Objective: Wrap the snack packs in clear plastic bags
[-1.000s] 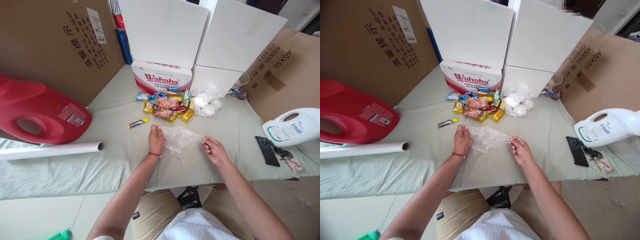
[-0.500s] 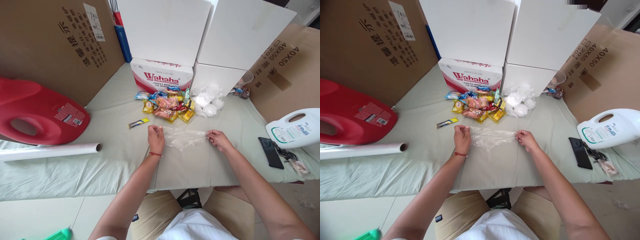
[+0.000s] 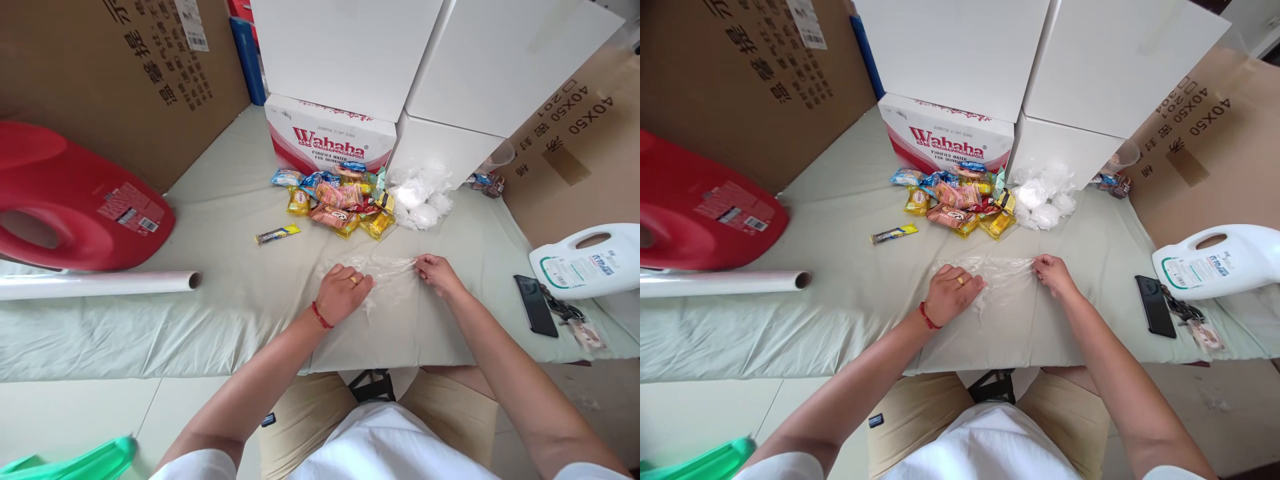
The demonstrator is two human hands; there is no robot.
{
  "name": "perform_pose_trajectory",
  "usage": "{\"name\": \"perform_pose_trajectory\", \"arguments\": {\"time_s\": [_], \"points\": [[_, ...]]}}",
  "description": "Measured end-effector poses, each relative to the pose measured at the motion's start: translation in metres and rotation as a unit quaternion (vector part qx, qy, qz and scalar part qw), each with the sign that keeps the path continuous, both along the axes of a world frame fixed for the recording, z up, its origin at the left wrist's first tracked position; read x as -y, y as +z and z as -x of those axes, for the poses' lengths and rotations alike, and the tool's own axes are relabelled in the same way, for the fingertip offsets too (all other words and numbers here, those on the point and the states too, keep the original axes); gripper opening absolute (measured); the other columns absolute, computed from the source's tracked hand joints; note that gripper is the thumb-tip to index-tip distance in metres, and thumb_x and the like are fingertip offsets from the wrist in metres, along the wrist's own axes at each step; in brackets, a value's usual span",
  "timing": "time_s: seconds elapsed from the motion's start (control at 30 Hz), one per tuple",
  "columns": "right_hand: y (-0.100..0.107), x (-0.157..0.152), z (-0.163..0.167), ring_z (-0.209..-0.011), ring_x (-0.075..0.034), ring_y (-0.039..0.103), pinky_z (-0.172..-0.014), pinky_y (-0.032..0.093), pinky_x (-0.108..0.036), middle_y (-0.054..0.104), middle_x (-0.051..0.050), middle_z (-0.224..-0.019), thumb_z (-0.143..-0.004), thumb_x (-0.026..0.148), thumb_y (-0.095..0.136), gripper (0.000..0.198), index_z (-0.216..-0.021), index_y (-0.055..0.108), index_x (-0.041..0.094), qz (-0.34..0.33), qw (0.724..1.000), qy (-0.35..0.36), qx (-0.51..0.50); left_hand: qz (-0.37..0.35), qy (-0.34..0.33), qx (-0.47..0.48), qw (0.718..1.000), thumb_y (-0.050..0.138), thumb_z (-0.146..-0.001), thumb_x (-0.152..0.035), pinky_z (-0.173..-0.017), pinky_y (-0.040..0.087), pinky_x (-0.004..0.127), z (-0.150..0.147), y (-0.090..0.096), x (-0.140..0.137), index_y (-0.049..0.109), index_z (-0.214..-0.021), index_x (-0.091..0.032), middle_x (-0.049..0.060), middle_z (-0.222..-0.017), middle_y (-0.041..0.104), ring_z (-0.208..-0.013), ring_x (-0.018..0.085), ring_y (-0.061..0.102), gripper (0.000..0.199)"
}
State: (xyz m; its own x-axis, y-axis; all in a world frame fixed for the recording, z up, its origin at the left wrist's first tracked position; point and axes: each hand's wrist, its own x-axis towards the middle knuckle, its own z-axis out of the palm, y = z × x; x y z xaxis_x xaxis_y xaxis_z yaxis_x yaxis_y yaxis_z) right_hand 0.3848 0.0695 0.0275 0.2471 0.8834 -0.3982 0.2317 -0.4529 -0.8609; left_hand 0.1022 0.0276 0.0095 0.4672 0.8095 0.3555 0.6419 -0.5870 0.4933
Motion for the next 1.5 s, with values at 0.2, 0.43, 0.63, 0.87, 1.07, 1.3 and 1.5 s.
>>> {"name": "perform_pose_trajectory", "arguments": {"time_s": [0.2,0.43,0.63,0.87,1.07,1.3,1.5], "points": [[0.005,0.0,-0.004,-0.048,-0.007,0.038,-0.039,0.023,-0.02,0.056,0.001,-0.06,-0.068,0.029,0.078,0.019,-0.069,0.063,0.018,0.004,1.0,-0.011,0.006,-0.011,0.007,-0.083,0.996,0.067,-0.09,-0.048,-0.118,0.019,0.064,-0.004,-0.005,0.002,0.072,-0.109,-0.023,0.015,-0.118,0.071,-0.133,0.035,0.051,0.033],[0.008,0.003,-0.02,-0.049,-0.01,0.04,-0.04,0.025,-0.023,0.059,-0.003,-0.064,-0.073,0.035,0.078,0.024,-0.067,0.061,0.018,0.022,0.998,0.001,0.051,0.127,0.113,-0.144,0.975,0.071,-0.069,-0.076,-0.117,-0.007,0.076,0.002,-0.007,-0.005,0.035,-0.158,-0.018,0.022,-0.168,0.023,-0.156,0.043,0.014,0.112],[0.025,0.002,-0.009,-0.111,-0.027,0.056,-0.091,0.051,-0.039,0.063,-0.014,-0.125,-0.077,0.052,0.077,0.05,-0.115,0.066,0.022,-0.223,0.935,0.07,0.267,0.182,0.095,-0.128,0.97,0.072,-0.063,-0.081,-0.117,-0.001,0.076,0.005,-0.003,-0.007,0.013,-0.164,-0.015,0.026,-0.17,0.003,-0.157,0.045,0.005,0.135],[0.028,-0.031,0.043,-0.139,-0.034,0.041,-0.117,0.03,-0.053,0.072,-0.009,-0.115,-0.076,0.035,0.08,0.022,-0.094,0.075,0.024,-0.212,0.874,0.331,0.285,0.149,0.082,-0.14,0.976,0.079,-0.057,-0.08,-0.115,0.0,0.078,0.003,-0.007,-0.005,0.01,-0.165,-0.023,0.024,-0.17,-0.003,-0.157,0.048,0.002,0.14],[0.019,-0.092,0.033,-0.069,-0.015,0.06,-0.069,0.049,-0.027,0.07,-0.003,-0.074,-0.083,0.028,0.067,0.014,-0.075,0.07,0.016,-0.113,0.917,0.281,0.261,0.093,0.063,-0.165,0.98,0.08,-0.055,-0.079,-0.114,-0.006,0.079,0.001,-0.008,-0.001,0.017,-0.164,-0.028,0.021,-0.171,-0.001,-0.157,0.046,0.001,0.135],[0.029,-0.109,0.024,-0.091,-0.027,0.062,-0.084,0.048,-0.037,0.071,-0.011,-0.092,-0.073,0.021,0.076,0.019,-0.091,0.074,0.015,-0.112,0.908,0.211,0.344,0.125,0.082,-0.134,0.98,0.077,-0.059,-0.08,-0.117,-0.002,0.076,-0.001,-0.009,0.001,0.017,-0.164,-0.02,0.022,-0.171,0.008,-0.157,0.046,0.005,0.135],[0.036,-0.072,0.071,-0.128,-0.035,0.044,-0.109,0.034,-0.051,0.053,-0.009,-0.148,-0.077,0.024,0.076,0.055,-0.131,0.068,0.026,-0.348,0.717,0.48,0.366,0.087,0.117,-0.086,0.986,0.077,-0.064,-0.077,-0.119,-0.002,0.074,-0.004,-0.005,0.004,0.021,-0.163,-0.016,0.025,-0.17,0.012,-0.157,0.047,0.007,0.129]]}}
